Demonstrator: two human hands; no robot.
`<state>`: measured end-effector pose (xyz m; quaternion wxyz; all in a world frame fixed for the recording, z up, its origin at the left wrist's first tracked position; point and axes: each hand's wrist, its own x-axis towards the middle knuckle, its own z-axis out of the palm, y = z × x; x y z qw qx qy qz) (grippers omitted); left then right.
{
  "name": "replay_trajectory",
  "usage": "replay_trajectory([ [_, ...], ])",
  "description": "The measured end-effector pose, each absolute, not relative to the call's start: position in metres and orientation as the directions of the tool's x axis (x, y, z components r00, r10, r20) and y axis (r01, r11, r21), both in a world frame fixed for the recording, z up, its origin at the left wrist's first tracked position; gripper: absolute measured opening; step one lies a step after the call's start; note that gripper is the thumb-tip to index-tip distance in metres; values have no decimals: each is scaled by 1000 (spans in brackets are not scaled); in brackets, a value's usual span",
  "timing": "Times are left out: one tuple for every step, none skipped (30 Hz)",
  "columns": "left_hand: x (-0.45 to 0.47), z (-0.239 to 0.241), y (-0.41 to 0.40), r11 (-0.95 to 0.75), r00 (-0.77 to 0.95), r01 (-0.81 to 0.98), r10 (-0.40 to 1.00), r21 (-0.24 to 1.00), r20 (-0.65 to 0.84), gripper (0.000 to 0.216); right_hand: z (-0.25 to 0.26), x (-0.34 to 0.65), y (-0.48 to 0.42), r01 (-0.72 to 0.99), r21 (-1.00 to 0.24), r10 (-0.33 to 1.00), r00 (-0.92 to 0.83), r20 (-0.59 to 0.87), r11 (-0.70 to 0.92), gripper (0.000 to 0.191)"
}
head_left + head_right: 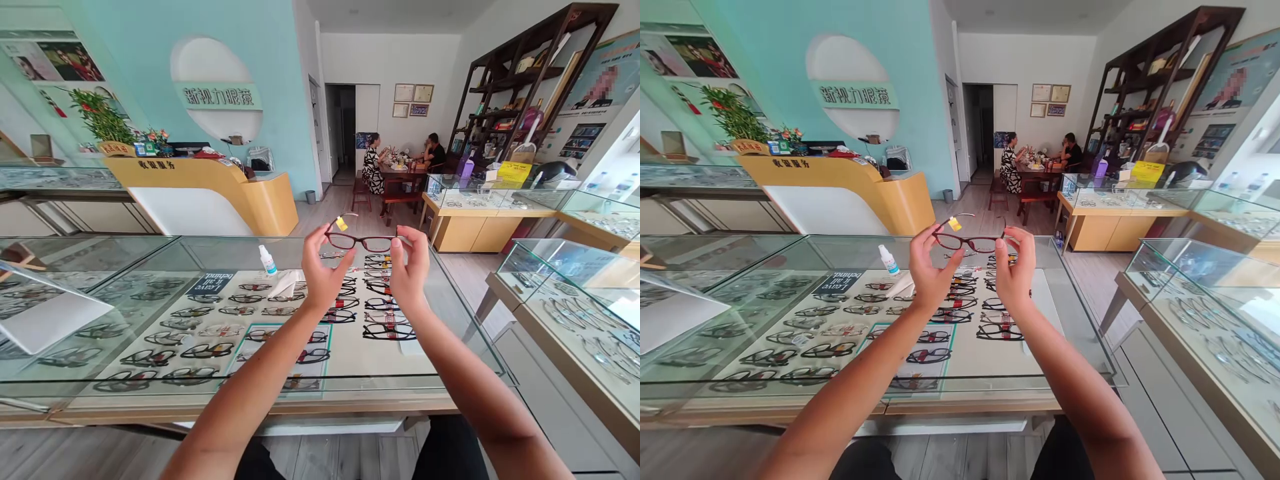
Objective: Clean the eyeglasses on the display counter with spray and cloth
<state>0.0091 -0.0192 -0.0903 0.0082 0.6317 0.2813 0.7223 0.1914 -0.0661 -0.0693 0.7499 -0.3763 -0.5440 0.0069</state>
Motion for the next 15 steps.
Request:
replay_trajectory([
  [7, -99, -19, -833, -211, 345, 379, 432, 901, 72, -77, 189, -66, 399, -578, 431, 403, 808, 711, 31],
  [6, -107, -18, -825, -222, 345, 391, 447, 893, 72, -83, 187, -65, 400, -587, 448, 392, 803, 704, 30],
  [4, -114, -16, -817, -232, 345, 404, 463, 885, 72, -88, 185, -65, 399, -600, 471, 379, 797, 693, 30],
  [2, -119, -15, -808, -240, 343, 418, 479, 876, 72, -92, 183, -65, 397, -614, 496, 366, 788, 683, 30],
  [1, -124, -13, -801, -243, 340, 431, 493, 869, 71, -95, 182, -65, 392, -627, 519, 353, 778, 673, 30],
  [-1, -127, -12, -798, -242, 335, 442, 502, 864, 71, -98, 181, -65, 386, -638, 537, 346, 769, 666, 30],
  [-2, -130, -11, -798, -236, 328, 449, 506, 862, 72, -100, 181, -65, 381, -648, 550, 342, 762, 660, 29],
  [-3, -132, -10, -801, -227, 317, 455, 507, 861, 72, -102, 181, -65, 375, -656, 559, 342, 755, 655, 29],
  [-4, -133, -9, -807, -221, 306, 456, 505, 862, 72, -103, 181, -64, 369, -663, 567, 344, 748, 651, 29],
  [-6, -134, -8, -813, -217, 294, 455, 503, 863, 72, -105, 181, -64, 361, -670, 575, 345, 742, 648, 29],
  [-7, -135, -8, -817, -214, 284, 456, 501, 864, 72, -106, 181, -63, 351, -677, 584, 343, 736, 647, 29],
  [-8, -136, -7, -819, -210, 275, 460, 503, 863, 72, -107, 181, -63, 338, -682, 593, 338, 731, 649, 29],
  [-8, -137, -6, -820, -206, 267, 465, 506, 861, 71, -108, 181, -62, 326, -686, 600, 332, 728, 651, 29],
  [-9, -138, -6, -820, -201, 260, 470, 509, 860, 71, -109, 181, -62, 314, -688, 606, 327, 725, 654, 29],
  [-10, -138, -5, -821, -195, 253, 475, 511, 858, 71, -110, 181, -62, 305, -690, 612, 320, 723, 656, 30],
])
